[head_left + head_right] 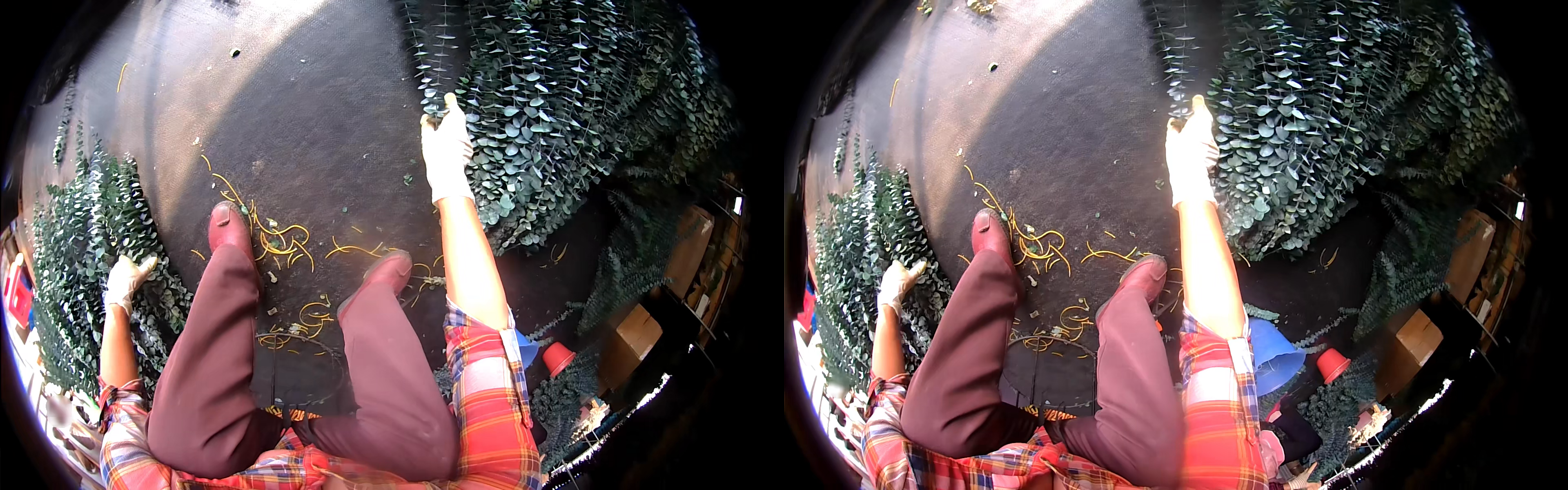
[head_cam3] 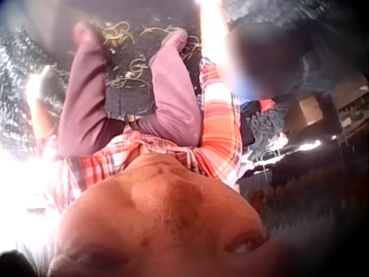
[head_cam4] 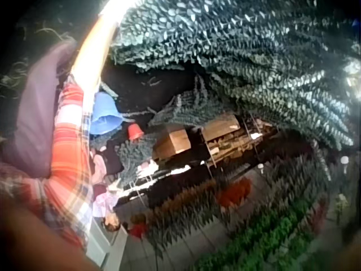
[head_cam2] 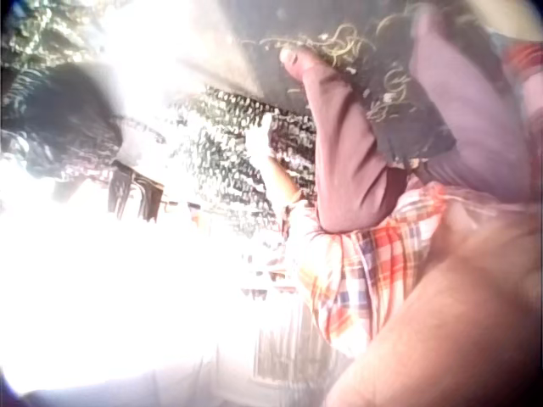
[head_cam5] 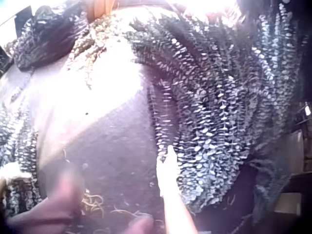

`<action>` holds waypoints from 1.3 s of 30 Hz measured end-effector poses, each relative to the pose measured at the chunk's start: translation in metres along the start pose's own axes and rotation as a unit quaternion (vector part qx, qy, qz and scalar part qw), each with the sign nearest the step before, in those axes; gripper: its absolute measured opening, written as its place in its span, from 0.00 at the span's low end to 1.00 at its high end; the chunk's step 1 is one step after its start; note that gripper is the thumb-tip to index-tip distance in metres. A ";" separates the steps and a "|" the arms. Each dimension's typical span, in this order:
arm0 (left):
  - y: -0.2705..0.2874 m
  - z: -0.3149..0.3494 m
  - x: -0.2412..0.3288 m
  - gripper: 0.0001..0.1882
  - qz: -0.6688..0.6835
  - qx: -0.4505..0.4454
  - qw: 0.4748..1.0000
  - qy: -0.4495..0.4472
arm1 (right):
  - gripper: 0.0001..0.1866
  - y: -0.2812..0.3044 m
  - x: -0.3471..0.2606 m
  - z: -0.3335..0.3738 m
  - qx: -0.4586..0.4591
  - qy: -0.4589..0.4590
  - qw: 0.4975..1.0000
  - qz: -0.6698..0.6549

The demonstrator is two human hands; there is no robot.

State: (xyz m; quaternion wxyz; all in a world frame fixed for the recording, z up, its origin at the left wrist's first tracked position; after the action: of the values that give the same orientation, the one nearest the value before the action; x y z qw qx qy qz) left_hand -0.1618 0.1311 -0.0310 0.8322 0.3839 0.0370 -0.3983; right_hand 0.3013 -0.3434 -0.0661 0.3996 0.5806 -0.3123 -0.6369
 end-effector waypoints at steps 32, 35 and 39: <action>0.110 0.151 0.325 0.41 0.643 -0.457 0.440 -0.429 | 0.24 0.019 -0.071 0.186 -0.487 -0.185 0.786 -0.332; 0.105 0.148 0.327 0.36 0.633 -0.425 0.488 -0.425 | 0.25 0.019 -0.073 0.182 -0.526 -0.088 0.820 -0.208; 0.097 0.135 0.328 0.24 0.671 -0.403 0.510 -0.357 | 0.27 0.030 -0.091 0.161 -0.510 0.054 0.850 -0.118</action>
State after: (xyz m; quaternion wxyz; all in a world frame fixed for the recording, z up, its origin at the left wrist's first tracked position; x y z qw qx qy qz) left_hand 0.0947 -0.1297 0.0027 0.8597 -0.2568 -0.3753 0.2325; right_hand 0.1468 -0.2897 0.0253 0.5778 0.3611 0.1494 -0.7166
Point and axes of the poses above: each hand's wrist, its own z-axis away from the middle knuckle, its own y-axis out of the back of the hand, x = y × z, the point moved 4 cm from there along -z, towards the middle knuckle, and after that the axes turned 5 degrees about -z, right-handed, at the moved point
